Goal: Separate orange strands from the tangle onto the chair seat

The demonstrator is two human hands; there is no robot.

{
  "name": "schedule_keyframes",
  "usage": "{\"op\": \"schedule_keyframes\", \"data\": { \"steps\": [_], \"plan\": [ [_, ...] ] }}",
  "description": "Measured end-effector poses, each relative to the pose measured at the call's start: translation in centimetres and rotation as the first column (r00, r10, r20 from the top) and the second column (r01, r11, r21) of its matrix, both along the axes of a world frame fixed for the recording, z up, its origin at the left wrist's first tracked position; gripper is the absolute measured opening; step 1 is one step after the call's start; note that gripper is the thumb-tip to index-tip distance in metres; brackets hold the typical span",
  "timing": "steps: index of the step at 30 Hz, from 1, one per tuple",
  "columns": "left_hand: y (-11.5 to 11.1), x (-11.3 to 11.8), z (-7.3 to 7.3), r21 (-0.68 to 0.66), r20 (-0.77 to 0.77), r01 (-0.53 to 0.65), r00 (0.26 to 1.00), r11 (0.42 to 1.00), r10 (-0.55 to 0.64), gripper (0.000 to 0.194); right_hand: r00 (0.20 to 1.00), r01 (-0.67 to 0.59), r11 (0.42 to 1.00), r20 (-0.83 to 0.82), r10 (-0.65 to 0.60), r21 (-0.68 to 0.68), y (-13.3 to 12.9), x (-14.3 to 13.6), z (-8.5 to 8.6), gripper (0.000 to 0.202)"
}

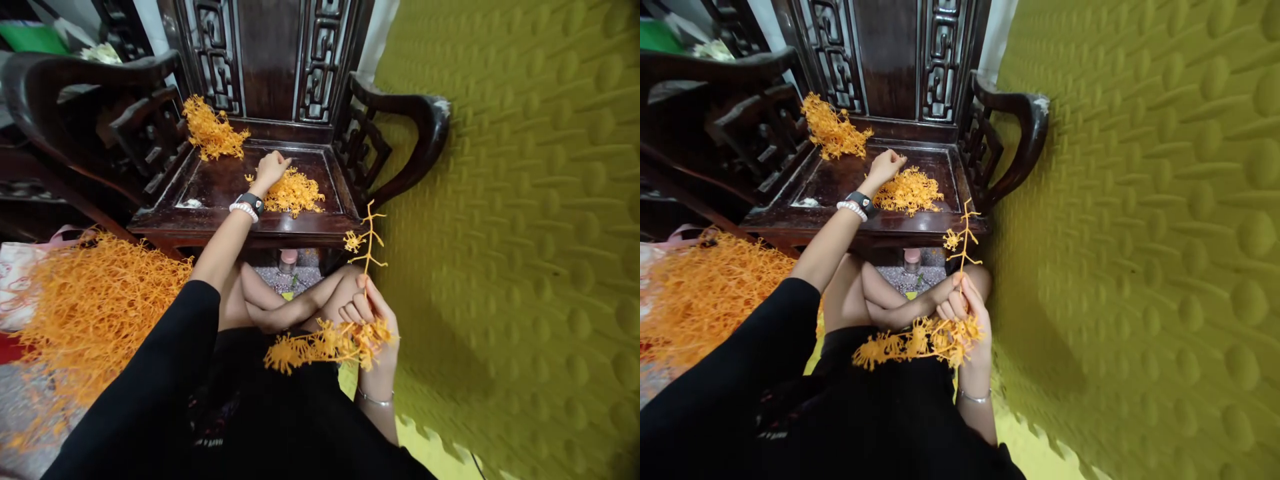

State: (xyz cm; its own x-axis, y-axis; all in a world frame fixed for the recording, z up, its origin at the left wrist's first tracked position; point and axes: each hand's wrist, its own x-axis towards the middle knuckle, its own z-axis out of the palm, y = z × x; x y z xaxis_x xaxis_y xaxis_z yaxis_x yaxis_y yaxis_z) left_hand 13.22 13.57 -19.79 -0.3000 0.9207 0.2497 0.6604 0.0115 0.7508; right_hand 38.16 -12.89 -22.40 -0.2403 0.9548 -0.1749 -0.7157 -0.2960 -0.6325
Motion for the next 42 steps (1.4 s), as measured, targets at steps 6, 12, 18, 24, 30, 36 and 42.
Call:
{"op": "schedule_keyframes", "data": {
  "steps": [6, 12, 18, 24, 30, 36, 42],
  "plan": [
    [-11.1, 5.0, 0.6, 0.146, 0.354, 0.537, 0.756, 0.831, -0.551, 0.051, 0.991, -0.084, 0.995, 0.111, 0.078, 0.050, -1.1, 1.2, -0.2, 0.023],
    [-22.7, 9.0, -1.4, 0.275, 0.360, 0.728, 0.527, 0.628, -0.769, 0.037, 0.966, -0.209, 0.977, 0.168, 0.199, 0.049, -2.5, 0.7, -1.4, 0.017],
    [-24.0, 8.5, -3.9, 0.405, 0.237, 0.441, 0.796, 0.801, -0.558, 0.044, 0.945, -0.259, 0.965, 0.217, 0.244, 0.038, -3.9, 1.3, -2.4, 0.018],
    [-23.6, 5.3, -5.3, 0.477, 0.215, 0.098, 0.950, 0.873, -0.224, 0.049, 0.840, -0.411, 0.911, 0.382, 0.387, -0.019, -3.8, -0.2, -3.6, 0.021],
    [-23.8, 3.8, -5.3, 0.482, 0.116, 0.099, 0.977, 0.871, -0.176, 0.053, 0.850, -0.406, 0.914, 0.362, 0.381, -0.009, -3.3, -1.2, -3.2, 0.020],
    [-24.5, 4.1, -4.8, 0.484, 0.005, 0.143, 0.986, 0.863, -0.166, 0.053, 0.859, -0.387, 0.922, 0.364, 0.360, 0.003, -3.5, -0.2, -2.6, 0.022],
    [-25.2, 4.3, -4.7, 0.465, 0.015, 0.183, 0.977, 0.866, -0.214, 0.055, 0.847, -0.388, 0.922, 0.402, 0.348, 0.020, -4.0, 0.0, -2.7, 0.021]
  ]
}}
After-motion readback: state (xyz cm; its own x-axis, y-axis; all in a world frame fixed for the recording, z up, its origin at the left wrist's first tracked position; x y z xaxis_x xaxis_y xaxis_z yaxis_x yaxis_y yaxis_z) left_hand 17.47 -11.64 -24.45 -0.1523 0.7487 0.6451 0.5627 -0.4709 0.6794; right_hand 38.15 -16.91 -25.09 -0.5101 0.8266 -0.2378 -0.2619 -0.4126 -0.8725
